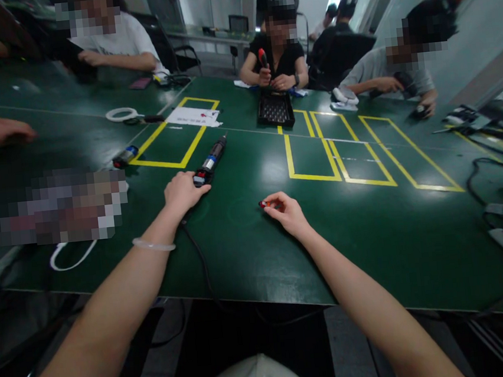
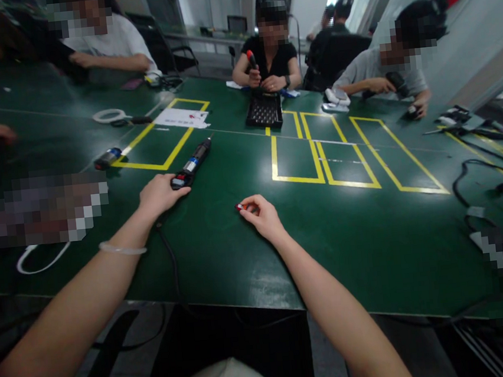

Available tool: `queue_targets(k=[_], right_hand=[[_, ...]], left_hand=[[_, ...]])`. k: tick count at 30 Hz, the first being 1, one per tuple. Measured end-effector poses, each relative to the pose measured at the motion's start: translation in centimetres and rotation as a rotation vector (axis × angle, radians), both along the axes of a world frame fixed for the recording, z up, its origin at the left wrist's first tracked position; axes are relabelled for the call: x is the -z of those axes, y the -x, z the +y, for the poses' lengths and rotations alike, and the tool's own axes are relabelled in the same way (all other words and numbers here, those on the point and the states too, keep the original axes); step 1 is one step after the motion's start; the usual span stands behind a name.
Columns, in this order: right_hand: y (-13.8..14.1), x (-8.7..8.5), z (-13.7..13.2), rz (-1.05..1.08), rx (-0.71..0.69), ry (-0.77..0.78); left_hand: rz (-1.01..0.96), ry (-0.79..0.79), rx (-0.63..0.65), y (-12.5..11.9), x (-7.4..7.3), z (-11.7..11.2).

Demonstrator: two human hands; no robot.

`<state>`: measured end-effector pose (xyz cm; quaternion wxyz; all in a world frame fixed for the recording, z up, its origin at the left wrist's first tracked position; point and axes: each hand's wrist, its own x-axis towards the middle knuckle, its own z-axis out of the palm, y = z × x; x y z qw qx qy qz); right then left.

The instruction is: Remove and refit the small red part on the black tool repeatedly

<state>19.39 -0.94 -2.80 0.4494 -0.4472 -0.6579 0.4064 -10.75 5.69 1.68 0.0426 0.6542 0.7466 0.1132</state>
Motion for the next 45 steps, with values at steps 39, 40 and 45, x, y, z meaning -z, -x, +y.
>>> queue_targets(k=[39, 40, 45], right_hand=[[-0.2, -0.5, -0.8, -0.390, 0.103, -0.282], [-0.2, -0.5, -0.9, -0.376, 0.096, -0.291], [0.0, -0.5, -1.0, -0.346, 0.085, -0.334]], left_hand=[[-0.006, 0.025, 0.430, -12.0, -0.3, -7.5], [-0.001, 0.023, 0.436, -12.0, -0.3, -7.5], [0.018, 0.015, 0.434, -12.3, -0.3, -7.2]])
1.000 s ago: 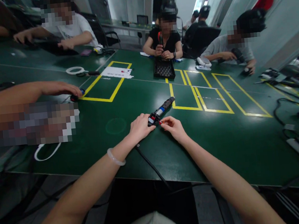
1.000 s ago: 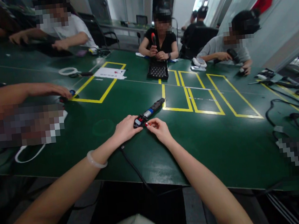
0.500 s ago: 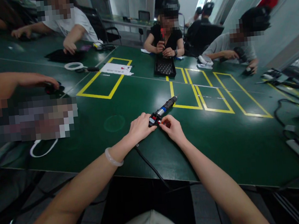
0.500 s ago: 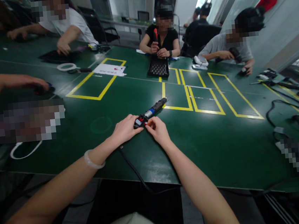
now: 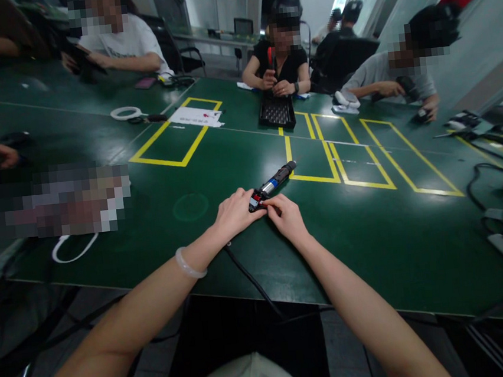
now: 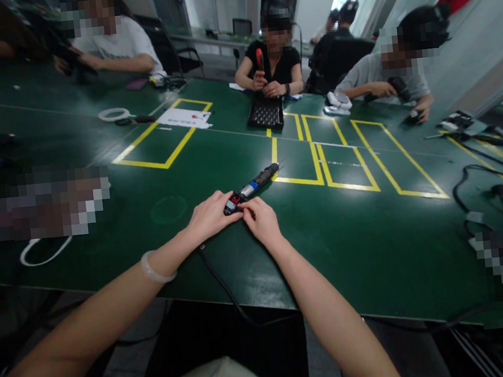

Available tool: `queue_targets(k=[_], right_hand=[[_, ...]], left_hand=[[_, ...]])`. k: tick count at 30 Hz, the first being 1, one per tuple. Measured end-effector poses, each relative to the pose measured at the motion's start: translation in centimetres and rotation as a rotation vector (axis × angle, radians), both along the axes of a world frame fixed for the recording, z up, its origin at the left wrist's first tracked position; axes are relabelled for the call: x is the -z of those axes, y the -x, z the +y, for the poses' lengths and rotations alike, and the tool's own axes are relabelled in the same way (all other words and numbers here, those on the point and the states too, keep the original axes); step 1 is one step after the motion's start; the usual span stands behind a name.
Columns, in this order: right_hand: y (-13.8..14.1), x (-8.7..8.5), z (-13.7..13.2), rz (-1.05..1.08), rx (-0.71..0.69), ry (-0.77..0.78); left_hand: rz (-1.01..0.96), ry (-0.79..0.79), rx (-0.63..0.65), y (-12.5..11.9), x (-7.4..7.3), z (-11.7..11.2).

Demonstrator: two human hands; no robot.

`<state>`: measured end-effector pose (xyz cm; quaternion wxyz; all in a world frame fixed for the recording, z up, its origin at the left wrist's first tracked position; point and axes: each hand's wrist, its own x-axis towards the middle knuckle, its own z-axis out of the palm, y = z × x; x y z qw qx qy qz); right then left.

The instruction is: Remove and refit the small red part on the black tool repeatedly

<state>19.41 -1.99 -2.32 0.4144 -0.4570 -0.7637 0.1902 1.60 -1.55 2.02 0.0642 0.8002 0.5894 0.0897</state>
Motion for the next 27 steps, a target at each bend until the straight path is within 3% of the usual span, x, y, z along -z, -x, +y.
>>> queue_targets(k=[8, 15, 20, 27], right_hand=[[-0.3, 0.1, 0.6, 0.140, 0.017, 0.052], [-0.7, 0.1, 0.6, 0.181, 0.012, 0.101], [-0.9, -0.1, 0.5, 0.179, 0.007, 0.101], [-0.9, -0.5, 0.3, 0.125, -0.004, 0.121]], left_hand=[[0.057, 0.028, -0.024, -0.6, -0.4, 1.2], [0.182, -0.015, 0.023, 0.8, -0.4, 2.6], [0.220, 0.018, -0.008, 2.9, -0.7, 3.6], [0.226, 0.044, -0.193, 8.3, -0.6, 6.2]])
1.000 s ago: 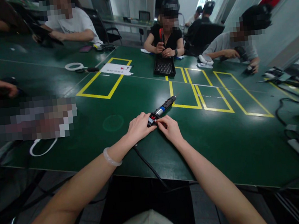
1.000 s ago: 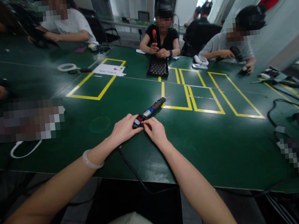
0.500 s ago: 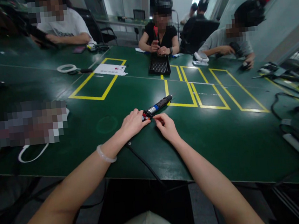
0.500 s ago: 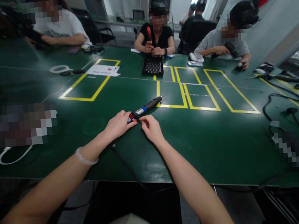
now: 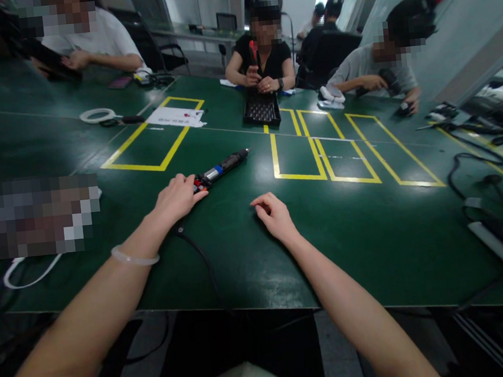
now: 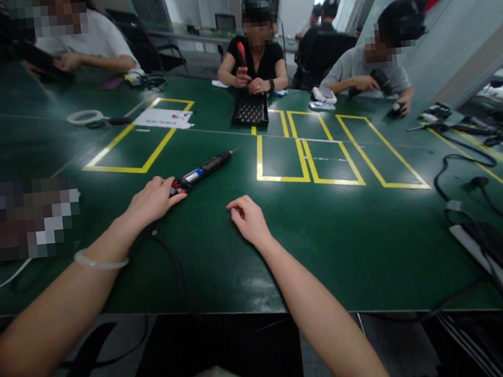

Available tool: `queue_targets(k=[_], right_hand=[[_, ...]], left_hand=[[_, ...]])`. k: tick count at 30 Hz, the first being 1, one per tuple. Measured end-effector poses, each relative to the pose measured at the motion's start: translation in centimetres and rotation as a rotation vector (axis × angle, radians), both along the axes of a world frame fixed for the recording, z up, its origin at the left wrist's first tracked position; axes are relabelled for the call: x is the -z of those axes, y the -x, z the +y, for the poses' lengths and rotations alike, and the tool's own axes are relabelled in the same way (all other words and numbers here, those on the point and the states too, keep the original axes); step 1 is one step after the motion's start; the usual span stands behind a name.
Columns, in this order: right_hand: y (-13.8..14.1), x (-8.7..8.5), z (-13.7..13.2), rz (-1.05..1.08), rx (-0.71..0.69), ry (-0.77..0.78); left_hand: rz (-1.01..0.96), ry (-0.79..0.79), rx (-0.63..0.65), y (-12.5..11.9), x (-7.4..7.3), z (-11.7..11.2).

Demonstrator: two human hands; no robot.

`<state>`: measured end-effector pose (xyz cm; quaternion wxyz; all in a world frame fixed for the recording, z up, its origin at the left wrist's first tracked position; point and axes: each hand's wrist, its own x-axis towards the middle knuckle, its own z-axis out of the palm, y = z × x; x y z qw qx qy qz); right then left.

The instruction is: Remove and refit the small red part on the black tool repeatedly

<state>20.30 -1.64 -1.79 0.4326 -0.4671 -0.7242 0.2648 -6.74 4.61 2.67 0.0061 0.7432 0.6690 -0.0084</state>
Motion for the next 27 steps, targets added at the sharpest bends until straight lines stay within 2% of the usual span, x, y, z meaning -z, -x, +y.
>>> queue_targets(k=[8, 12, 16, 20, 23, 27], right_hand=[[0.2, 0.2, 0.0, -0.014, -0.014, -0.001], [0.2, 0.2, 0.0, -0.018, -0.019, -0.004], [0.2, 0.0, -0.1, -0.033, -0.025, 0.012], [0.1, -0.1, -0.1, -0.033, -0.033, 0.014], [0.2, 0.0, -0.1, -0.032, -0.033, 0.014], [0.1, 0.1, 0.0, -0.035, -0.028, 0.018]], left_hand=[[0.083, -0.093, -0.232, 7.8, 0.5, 2.8], [0.082, -0.112, -0.315, 10.3, 0.8, 3.2], [0.036, -0.195, -0.367, 10.8, 0.9, 2.7], [-0.008, -0.338, -0.290, 10.2, 0.7, 2.1], [-0.018, -0.341, -0.225, 9.9, 0.4, 2.0], [0.026, -0.315, -0.201, 9.7, 0.2, 2.1]])
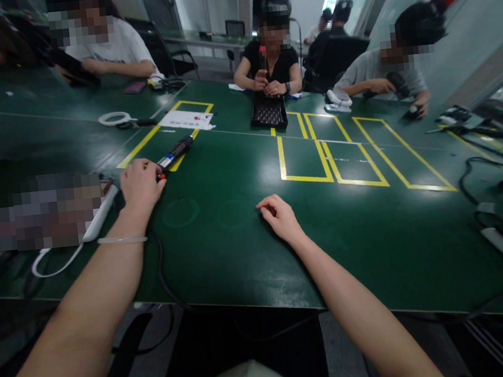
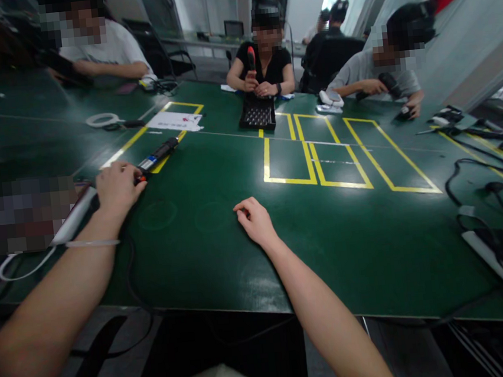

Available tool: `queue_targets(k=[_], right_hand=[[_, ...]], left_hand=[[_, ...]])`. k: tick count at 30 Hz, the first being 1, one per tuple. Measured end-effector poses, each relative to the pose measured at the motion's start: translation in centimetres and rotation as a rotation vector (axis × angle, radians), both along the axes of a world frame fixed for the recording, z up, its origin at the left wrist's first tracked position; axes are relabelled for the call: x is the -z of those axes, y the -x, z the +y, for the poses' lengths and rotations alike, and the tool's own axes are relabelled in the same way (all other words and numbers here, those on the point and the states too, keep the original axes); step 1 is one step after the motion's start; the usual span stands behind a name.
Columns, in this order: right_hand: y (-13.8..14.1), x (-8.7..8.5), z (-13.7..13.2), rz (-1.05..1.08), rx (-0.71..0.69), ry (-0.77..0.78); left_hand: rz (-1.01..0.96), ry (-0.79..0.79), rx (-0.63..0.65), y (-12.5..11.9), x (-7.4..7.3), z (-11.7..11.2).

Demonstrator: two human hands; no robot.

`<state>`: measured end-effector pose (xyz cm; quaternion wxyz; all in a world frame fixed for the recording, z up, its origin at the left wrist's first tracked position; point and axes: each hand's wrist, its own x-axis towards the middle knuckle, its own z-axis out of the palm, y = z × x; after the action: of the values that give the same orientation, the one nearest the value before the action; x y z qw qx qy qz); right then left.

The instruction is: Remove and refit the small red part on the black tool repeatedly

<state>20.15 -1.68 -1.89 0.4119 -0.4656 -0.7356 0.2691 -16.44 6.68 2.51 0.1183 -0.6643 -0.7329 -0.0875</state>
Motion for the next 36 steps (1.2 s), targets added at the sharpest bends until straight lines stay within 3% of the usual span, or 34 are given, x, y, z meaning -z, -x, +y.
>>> queue_targets(k=[13, 30, 36], right_hand=[[-0.05, 0.16, 0.13, -0.034, -0.012, -0.015], [-0.13, 0.06, 0.09, -0.025, -0.028, -0.008], [-0.15, 0.02, 0.04, -0.024, -0.027, -0.002]], left_hand=[[0.056, -0.059, -0.069, -0.25, 0.32, 0.16], [-0.090, -0.044, 0.056, 0.23, 0.95, 0.44], [-0.181, -0.056, -0.133, 0.69, 0.88, 0.08]])
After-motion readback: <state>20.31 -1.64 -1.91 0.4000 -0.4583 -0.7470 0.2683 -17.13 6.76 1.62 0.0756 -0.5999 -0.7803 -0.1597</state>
